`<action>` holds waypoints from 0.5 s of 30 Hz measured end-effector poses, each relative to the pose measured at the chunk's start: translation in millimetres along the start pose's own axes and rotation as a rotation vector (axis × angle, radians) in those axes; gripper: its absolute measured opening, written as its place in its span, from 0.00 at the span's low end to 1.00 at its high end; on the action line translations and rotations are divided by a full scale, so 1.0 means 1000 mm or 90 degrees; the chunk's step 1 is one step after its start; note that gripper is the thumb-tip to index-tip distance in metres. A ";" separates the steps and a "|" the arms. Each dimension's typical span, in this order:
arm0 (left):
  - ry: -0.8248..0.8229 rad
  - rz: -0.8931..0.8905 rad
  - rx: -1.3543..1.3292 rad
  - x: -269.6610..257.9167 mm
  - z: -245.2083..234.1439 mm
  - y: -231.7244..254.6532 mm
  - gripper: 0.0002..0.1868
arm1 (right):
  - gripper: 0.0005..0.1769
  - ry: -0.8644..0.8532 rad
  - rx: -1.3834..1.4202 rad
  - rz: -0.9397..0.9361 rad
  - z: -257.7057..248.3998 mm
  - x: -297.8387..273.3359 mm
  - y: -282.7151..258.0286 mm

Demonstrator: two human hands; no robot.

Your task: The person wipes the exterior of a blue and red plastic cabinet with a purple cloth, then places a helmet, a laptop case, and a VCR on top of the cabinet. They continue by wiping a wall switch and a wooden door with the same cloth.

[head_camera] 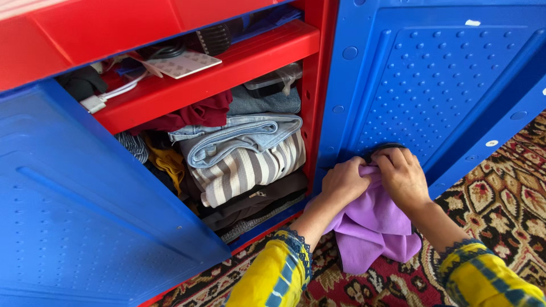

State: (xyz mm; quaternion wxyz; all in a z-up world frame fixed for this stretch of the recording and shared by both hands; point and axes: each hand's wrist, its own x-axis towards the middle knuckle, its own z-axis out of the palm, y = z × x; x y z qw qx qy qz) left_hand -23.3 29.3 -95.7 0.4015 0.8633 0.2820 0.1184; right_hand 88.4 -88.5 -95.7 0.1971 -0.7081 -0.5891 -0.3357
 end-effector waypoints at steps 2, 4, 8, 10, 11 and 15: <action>0.042 0.031 -0.016 0.002 -0.003 0.003 0.25 | 0.12 0.039 0.034 -0.026 -0.007 0.010 0.004; 0.081 0.057 -0.033 0.004 -0.004 0.005 0.25 | 0.10 0.081 0.032 -0.018 -0.013 0.021 0.009; 0.106 0.069 -0.059 0.014 -0.003 0.011 0.23 | 0.12 0.150 -0.008 0.033 -0.009 0.031 0.013; 0.101 0.065 -0.056 0.016 -0.003 0.010 0.23 | 0.13 0.164 -0.010 0.034 -0.001 0.029 0.013; 0.100 0.065 -0.049 0.017 -0.003 0.009 0.24 | 0.13 0.164 -0.012 0.034 0.005 0.026 0.011; 0.060 0.043 -0.021 0.010 0.004 -0.006 0.24 | 0.11 0.093 -0.008 0.036 0.026 -0.006 0.002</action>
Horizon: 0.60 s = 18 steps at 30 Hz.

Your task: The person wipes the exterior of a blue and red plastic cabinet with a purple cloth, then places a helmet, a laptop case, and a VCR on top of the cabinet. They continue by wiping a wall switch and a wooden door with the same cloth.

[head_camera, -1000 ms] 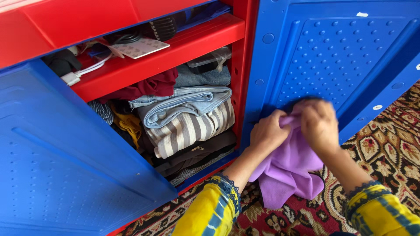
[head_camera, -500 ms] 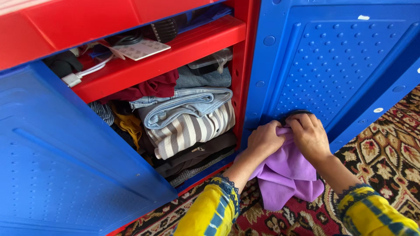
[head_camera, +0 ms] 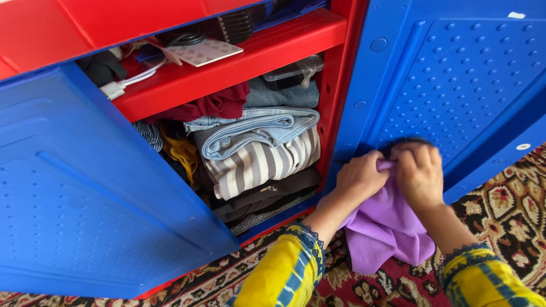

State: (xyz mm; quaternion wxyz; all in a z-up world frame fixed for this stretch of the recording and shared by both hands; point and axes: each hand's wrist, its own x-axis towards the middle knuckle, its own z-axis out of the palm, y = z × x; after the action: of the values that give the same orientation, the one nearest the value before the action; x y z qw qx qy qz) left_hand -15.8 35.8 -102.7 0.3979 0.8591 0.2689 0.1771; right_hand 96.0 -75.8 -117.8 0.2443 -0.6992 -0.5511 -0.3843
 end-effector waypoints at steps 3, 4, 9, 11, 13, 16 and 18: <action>-0.019 -0.006 0.020 -0.006 0.003 -0.007 0.20 | 0.16 -0.101 -0.008 -0.018 0.004 -0.020 -0.002; -0.020 0.000 0.025 -0.009 0.003 -0.007 0.20 | 0.15 -0.108 -0.011 -0.012 0.004 -0.023 -0.005; -0.007 0.041 0.027 -0.015 -0.004 0.005 0.20 | 0.08 -0.092 0.045 -0.034 -0.011 -0.003 0.002; 0.026 0.049 0.003 -0.010 -0.008 0.015 0.20 | 0.09 -0.051 0.027 -0.049 -0.017 0.017 0.011; 0.052 0.063 -0.027 -0.008 -0.013 0.021 0.20 | 0.11 -0.001 0.006 -0.053 -0.020 0.029 0.014; 0.076 0.080 -0.062 -0.004 -0.021 0.021 0.20 | 0.12 0.072 -0.015 -0.043 -0.014 0.038 0.011; 0.075 0.072 -0.062 -0.002 -0.020 0.017 0.19 | 0.11 0.088 -0.019 -0.029 -0.007 0.031 0.008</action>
State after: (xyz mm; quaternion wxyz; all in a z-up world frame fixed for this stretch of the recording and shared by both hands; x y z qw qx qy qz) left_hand -22.2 36.7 -77.4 0.4122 0.8404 0.2341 0.2627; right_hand 104.5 -65.2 -88.2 0.2627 -0.6619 -0.5427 -0.4454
